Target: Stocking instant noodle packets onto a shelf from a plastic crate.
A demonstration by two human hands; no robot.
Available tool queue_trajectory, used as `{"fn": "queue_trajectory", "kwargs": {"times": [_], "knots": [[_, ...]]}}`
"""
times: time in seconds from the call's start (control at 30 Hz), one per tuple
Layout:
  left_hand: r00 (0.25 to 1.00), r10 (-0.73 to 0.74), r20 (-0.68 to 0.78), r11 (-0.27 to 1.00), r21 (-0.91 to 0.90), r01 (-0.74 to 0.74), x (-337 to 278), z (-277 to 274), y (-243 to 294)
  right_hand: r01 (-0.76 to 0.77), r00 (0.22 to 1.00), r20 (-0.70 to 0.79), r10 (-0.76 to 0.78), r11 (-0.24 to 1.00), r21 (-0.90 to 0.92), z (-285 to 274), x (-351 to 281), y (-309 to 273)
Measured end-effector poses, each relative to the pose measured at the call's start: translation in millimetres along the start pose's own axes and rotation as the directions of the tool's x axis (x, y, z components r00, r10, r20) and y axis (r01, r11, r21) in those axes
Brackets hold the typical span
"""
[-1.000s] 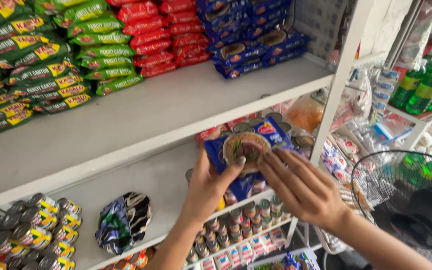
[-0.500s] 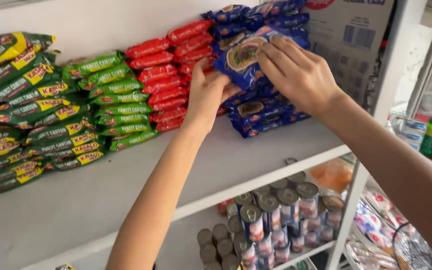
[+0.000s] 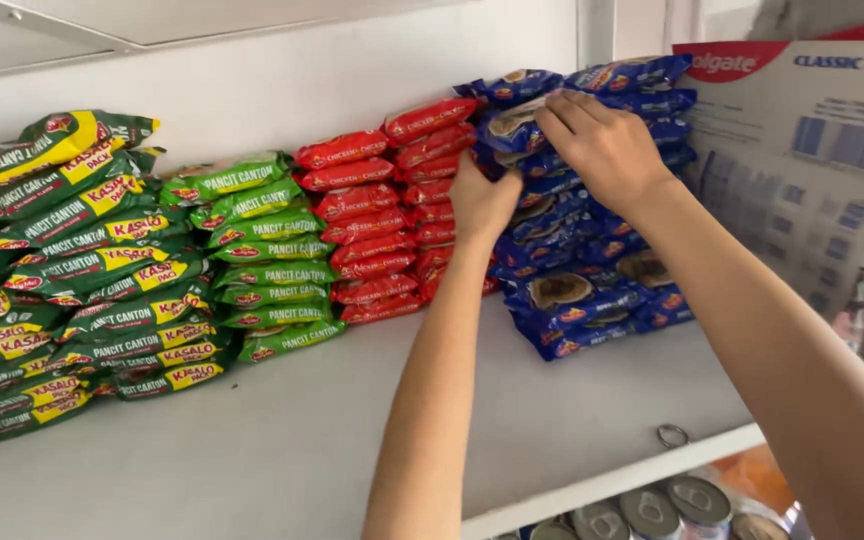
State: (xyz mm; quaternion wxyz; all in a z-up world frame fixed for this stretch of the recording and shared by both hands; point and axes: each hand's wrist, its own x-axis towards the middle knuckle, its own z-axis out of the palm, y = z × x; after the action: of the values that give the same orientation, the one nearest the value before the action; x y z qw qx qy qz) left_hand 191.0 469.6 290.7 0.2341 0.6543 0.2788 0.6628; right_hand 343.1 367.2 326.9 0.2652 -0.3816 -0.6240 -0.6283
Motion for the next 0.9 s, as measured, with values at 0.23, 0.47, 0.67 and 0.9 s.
{"fn": "queue_trajectory", "kwargs": {"times": [0.23,0.47,0.67,0.9], "knots": [[0.956,0.019,0.292,0.998,-0.062,0.000,7.4,-7.0,-11.1,-0.091,0.993,0.087,0.082,0.991,0.099,36.5,-3.5,4.7],[0.895,-0.034,0.444,0.995,-0.069,0.072,2.1,0.7,-19.9,-0.166,0.979,0.143,0.144,0.973,0.160,36.6,-14.6,3.5],[0.892,0.121,0.436,0.982,0.079,-0.172,-2.5,17.7,-34.8,-0.169,0.942,0.315,0.119,0.976,0.137,21.2,-12.9,-0.3],[0.941,0.108,0.321,0.972,0.166,-0.168,-20.6,20.8,-22.6,-0.219,0.928,0.338,0.160,0.965,0.147,4.7,-24.2,-4.5]]}}
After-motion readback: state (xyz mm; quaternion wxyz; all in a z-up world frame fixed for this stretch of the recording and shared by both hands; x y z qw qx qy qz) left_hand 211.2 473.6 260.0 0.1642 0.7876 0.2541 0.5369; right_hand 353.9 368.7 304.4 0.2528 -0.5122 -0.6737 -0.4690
